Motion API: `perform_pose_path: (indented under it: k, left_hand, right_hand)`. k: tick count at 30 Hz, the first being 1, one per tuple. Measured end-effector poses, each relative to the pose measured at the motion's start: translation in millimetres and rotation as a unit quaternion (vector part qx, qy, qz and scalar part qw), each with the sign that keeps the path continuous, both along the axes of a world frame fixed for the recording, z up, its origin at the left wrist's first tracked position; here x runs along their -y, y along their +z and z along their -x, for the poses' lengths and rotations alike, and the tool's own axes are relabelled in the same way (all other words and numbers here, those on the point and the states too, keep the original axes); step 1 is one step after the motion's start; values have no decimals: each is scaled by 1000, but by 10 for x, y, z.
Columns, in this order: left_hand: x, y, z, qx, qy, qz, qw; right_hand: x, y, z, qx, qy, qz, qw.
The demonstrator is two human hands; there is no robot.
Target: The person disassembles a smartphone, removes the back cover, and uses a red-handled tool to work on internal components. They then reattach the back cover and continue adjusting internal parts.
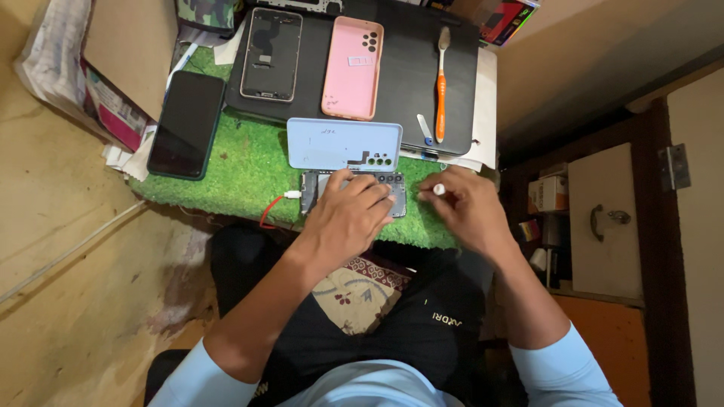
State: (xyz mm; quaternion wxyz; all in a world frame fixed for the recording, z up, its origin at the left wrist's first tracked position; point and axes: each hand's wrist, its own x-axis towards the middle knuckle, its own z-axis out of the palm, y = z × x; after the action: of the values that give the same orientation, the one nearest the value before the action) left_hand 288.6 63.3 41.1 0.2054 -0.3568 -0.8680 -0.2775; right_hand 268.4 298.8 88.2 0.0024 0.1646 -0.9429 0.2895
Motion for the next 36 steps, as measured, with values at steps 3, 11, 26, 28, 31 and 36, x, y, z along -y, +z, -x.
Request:
perform_pose_path:
  k: [3, 11, 26, 28, 31, 36]
  left_hand:
    - [2, 7, -8, -1, 0, 2, 1000]
    - [3, 59, -15, 12, -1, -10, 1000]
    - [26, 74, -10, -12, -7, 3, 1000]
    - [23, 65, -8, -12, -8, 7, 1000]
    - [12, 53, -4, 9, -14, 10, 1000]
    - [-8, 36, -7, -4, -11, 40, 999]
  right_hand:
    - [92, 30, 4, -41, 48, -8, 998]
    - [152, 15, 21, -70, 67, -91, 991]
    - [222, -121, 74, -101, 82, 11, 991]
    - [200, -113, 74, -84, 84, 11, 993]
    - [148, -112, 78, -61, 64, 28, 996]
    - [-16, -147, 144, 10, 0, 158, 987]
